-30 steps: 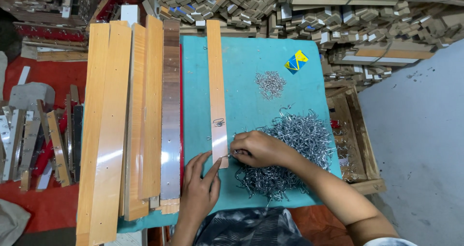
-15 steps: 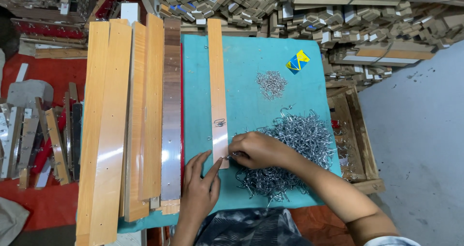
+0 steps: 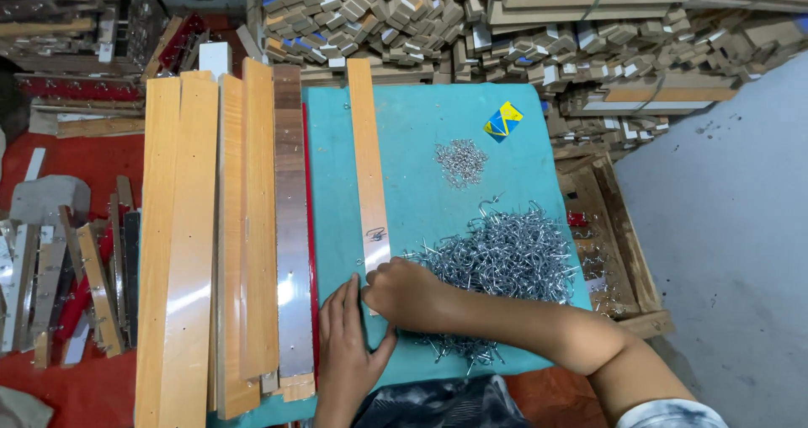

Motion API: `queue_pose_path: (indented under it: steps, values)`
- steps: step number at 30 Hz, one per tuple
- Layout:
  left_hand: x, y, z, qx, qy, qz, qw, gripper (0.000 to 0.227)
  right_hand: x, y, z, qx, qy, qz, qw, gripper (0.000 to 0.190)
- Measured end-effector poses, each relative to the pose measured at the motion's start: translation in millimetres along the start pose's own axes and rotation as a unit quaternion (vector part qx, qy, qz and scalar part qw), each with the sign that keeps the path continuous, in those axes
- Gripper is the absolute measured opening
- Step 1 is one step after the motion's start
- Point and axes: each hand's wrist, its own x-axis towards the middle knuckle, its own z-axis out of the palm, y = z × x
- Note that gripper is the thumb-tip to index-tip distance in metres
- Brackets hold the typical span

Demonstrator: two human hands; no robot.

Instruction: Attaching small metal hooks to a strip to assemble a rack or hanger

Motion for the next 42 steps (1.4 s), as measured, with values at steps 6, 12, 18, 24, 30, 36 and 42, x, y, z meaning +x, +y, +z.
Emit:
queue_pose_path:
  steps: [6,12,18,24,30,36,42]
  values:
    - [18,12,7,0.053,-0.054,-0.072,0.994,0.121,-7,19,-25,0.104,-0.141,0.079,0.981,0.048]
    - [27,12,17,0.114,-0.010,-0.041,0.993,0.109,-78,110,-88,0.256,-0.061,0.243,0.934,0.038]
    - [23,-2,29,0.158,-0.042,-0.042,0.986,0.090,-100,174,-33,0.147,-0.144,0.330,0.921,0.034]
    - [11,-5,20,0.146,-0.061,-0.038,0.987,0.094,-81,178,-20,0.103,-0.186,0.351,0.912,0.017]
    - [-15,-8,17,0.118,-0.040,-0.041,0.991,0.093,-75,183,-37,0.133,-0.052,0.273,0.951,0.010]
    - [-17,16,-3,0.066,-0.093,-0.180,0.977,0.111,-41,151,-92,0.409,0.079,0.161,0.895,0.029]
    - [3,48,-24,0.074,0.038,-0.006,0.996,0.085,5,135,-78,0.536,0.105,0.105,0.831,0.012]
